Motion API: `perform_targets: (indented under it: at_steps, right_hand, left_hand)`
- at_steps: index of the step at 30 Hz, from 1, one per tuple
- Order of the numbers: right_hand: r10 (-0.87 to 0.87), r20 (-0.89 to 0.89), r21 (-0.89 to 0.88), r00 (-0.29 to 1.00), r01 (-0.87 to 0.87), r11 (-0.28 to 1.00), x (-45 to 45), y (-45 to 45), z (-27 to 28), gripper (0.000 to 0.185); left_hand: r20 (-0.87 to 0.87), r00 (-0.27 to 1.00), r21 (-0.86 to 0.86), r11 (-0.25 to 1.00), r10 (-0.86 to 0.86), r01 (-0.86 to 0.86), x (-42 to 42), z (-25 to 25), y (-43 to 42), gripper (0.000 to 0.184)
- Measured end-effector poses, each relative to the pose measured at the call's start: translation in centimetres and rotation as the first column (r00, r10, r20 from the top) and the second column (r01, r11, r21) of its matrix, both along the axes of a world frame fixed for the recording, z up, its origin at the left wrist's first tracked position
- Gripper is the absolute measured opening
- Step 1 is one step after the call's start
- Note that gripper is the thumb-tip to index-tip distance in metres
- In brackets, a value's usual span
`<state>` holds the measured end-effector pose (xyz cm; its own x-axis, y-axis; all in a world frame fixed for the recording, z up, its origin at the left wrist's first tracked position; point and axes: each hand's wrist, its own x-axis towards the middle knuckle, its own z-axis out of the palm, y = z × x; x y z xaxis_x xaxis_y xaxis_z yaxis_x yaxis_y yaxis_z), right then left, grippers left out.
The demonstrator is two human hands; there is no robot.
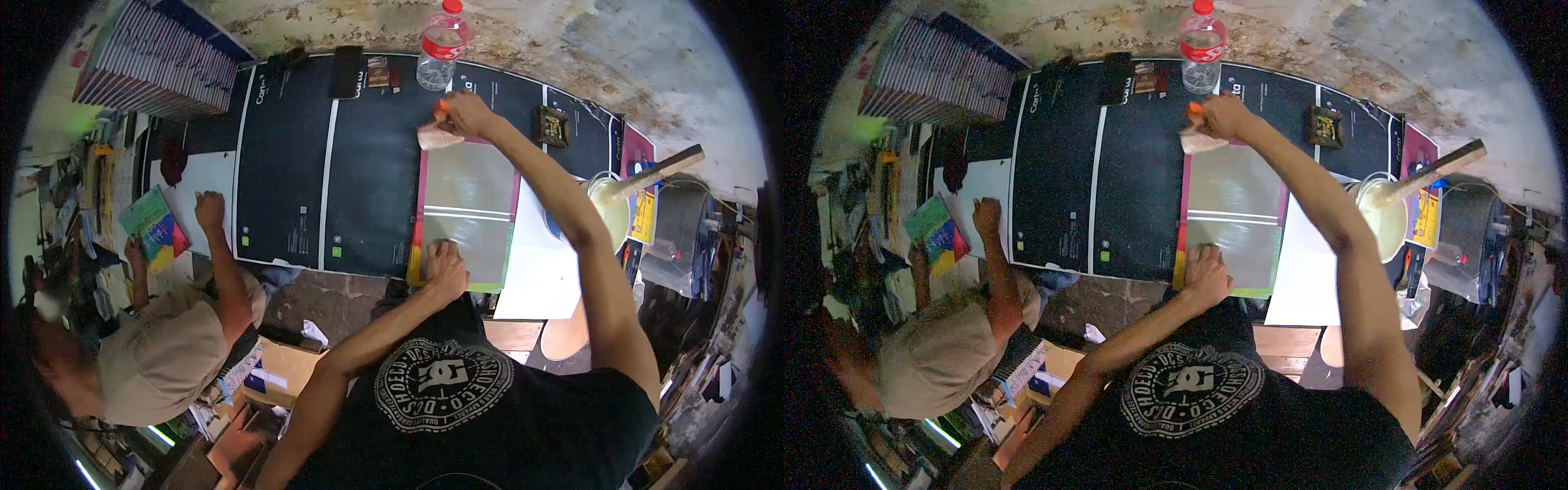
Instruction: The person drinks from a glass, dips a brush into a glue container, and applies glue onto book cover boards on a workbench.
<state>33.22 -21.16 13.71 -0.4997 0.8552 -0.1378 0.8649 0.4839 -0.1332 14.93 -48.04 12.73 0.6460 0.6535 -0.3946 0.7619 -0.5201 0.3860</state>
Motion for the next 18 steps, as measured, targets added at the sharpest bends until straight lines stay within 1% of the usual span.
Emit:
perform_targets:
  at_steps: [2,3,5,6,7,8,9,10,11,12,13,14,15,16,17,18]
  right_hand:
    - [-0.015,-0.223,0.117,0.975,0.043,0.992,0.7,-0.5,0.5,0.027]
    - [-0.015,-0.328,0.166,0.945,0.074,0.983,1.0,-1.3,0.7,0.026]
    - [0.015,-0.449,0.303,0.893,0.136,0.943,1.9,-5.7,5.3,0.023]
    - [0.042,-0.488,0.367,0.872,0.161,0.916,2.1,-8.4,7.5,0.023]
    - [-0.019,-0.505,0.348,0.863,0.223,0.911,2.2,-11.1,9.2,0.022]
    - [-0.076,-0.520,0.324,0.851,0.279,0.904,2.0,-14.0,10.2,0.022]
    - [-0.170,-0.537,0.253,0.827,0.349,0.902,1.6,-17.2,9.9,0.020]
    - [-0.165,-0.550,0.137,0.819,0.283,0.949,1.2,-19.8,8.8,0.017]
    - [-0.136,-0.797,-0.060,0.588,0.146,0.987,0.3,-21.4,7.9,0.019]
    - [-0.116,-0.609,-0.139,0.784,0.038,0.990,-0.9,-22.5,8.1,0.022]
    - [-0.148,-0.550,-0.191,0.822,0.048,0.980,-2.0,-23.4,6.5,0.034]
    - [-0.206,-0.504,-0.184,0.839,0.128,0.974,-2.8,-22.9,6.6,0.036]
    - [-0.260,-0.459,-0.172,0.850,0.203,0.964,-3.5,-22.3,6.6,0.037]
    - [-0.320,-0.436,-0.108,0.841,0.304,0.946,-3.5,-21.5,6.1,0.041]
    - [-0.384,-0.419,-0.044,0.823,0.404,0.914,-3.3,-20.3,5.0,0.045]
    - [-0.454,-0.411,0.016,0.791,0.504,0.864,-3.5,-19.2,3.8,0.049]
  left_hand:
    - [0.011,1.000,0.048,0.999,-0.018,0.018,-0.4,-0.8,0.0,0.045]
    - [0.050,0.999,0.009,1.000,0.008,-0.008,-0.9,-0.9,0.3,0.042]
    - [0.135,0.989,-0.066,0.996,0.066,-0.058,-2.2,-1.2,2.7,0.036]
    - [0.254,0.949,-0.061,0.982,0.187,-0.178,-3.1,-3.2,4.3,0.032]
    - [0.368,0.878,-0.075,0.951,0.305,-0.299,-4.1,-5.3,6.7,0.029]
    - [0.393,0.753,-0.276,0.849,0.528,-0.451,-4.6,-4.3,10.9,0.029]
    - [0.406,0.685,-0.320,0.796,0.605,-0.513,-3.7,1.3,15.1,0.029]
    - [0.458,0.738,-0.114,0.856,0.496,-0.505,-3.0,-0.2,19.1,0.030]
    - [0.567,0.772,0.083,0.912,0.288,-0.401,-1.4,0.4,22.1,0.037]
    - [0.558,0.818,0.043,0.979,0.141,-0.198,0.9,-0.4,24.7,0.042]
    - [0.555,0.832,0.000,1.000,-0.015,0.018,3.7,-1.1,26.6,0.047]
    - [0.425,0.903,-0.224,0.960,-0.058,0.168,6.7,-1.6,28.0,0.054]
    - [0.299,0.945,-0.451,0.853,-0.134,0.263,9.4,-1.8,28.9,0.061]
    - [0.163,0.959,-0.462,0.841,-0.231,0.281,11.3,-1.5,29.1,0.064]
    - [0.022,0.945,-0.479,0.826,-0.326,0.296,12.9,-1.0,29.1,0.067]
    - [-0.122,0.898,-0.503,0.806,-0.423,0.312,13.9,-0.9,29.3,0.071]
